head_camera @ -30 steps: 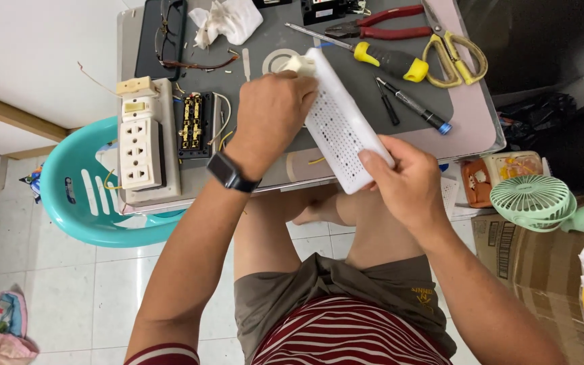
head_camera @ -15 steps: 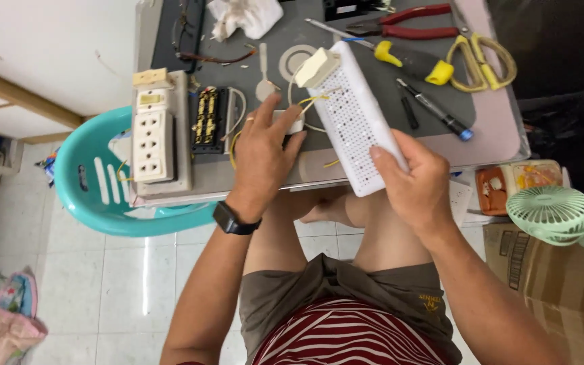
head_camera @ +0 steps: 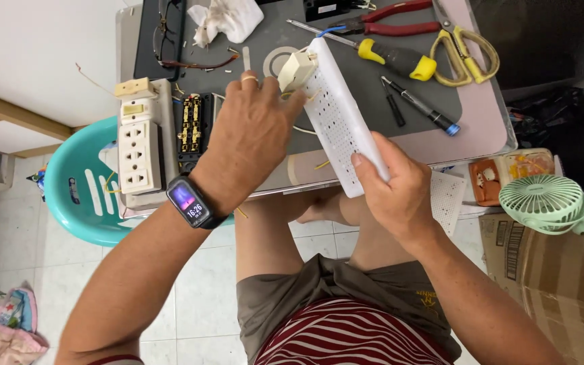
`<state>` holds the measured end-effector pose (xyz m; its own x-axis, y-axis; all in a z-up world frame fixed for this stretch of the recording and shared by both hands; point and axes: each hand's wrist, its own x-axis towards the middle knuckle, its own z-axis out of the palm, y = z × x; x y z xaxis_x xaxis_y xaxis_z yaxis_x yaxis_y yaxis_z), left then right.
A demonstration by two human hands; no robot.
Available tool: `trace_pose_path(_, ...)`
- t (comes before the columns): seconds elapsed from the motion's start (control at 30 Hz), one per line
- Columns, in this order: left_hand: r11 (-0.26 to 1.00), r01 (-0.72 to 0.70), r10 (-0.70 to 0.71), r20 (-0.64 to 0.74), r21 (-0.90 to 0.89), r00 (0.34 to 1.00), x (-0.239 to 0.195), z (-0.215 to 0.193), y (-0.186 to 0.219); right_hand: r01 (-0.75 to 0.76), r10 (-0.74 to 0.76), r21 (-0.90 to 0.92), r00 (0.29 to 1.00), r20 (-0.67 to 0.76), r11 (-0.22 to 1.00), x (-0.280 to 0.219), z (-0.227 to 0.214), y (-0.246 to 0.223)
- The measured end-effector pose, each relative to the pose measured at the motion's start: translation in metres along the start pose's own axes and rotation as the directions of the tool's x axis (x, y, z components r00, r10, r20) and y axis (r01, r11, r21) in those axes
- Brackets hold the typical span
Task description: The person strips the insulation from electrical wires using wire cutters and then connects them to a white electrical outlet. They use a screwdriver to secure the wires into the terminal screws of the outlet and a multimeter to test the connections.
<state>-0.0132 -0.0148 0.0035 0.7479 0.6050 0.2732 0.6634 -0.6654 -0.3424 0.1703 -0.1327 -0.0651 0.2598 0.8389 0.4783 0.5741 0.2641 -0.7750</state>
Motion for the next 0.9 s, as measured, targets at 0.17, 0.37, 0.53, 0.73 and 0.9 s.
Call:
trace_pose_path(0.17,0.988,-0.106,0.117,0.094,-0.111,0.989,0.030,-0.012,-0.001,-0.051,0.064,-0.133,0.993,0.097,0.990,0.002,-0.003,-0.009)
trace_pose_path(0.37,0.844,-0.328,0.151,-0.399,-0.425,0.904,0.031,0.012,-0.003,-0.186,0.184,0.006,0.977,0.109,0.982,0.005,-0.007,-0.007)
trace_pose_path(0.53,0.730,0.108,-0.505,-0.425,-0.675,0.751,-0.022,0.036,0.016,-0.261,0.264,0.200,0.965,0.016,0.944,0.003,-0.003,-0.001)
trace_pose_path(0.73,0.352,0.358,-0.716,-0.003,-0.865,0.698,-0.016,0.054,0.055,-0.245,0.246,0.183,0.969,0.020,0.952,0.002,0.003,-0.006)
trace_pose_path(0.9,0.499,0.219,-0.671,-0.213,-0.839,0.711,-0.006,0.060,0.052,-0.227,0.235,0.193,0.972,-0.017,0.955,-0.001,0.000,-0.004)
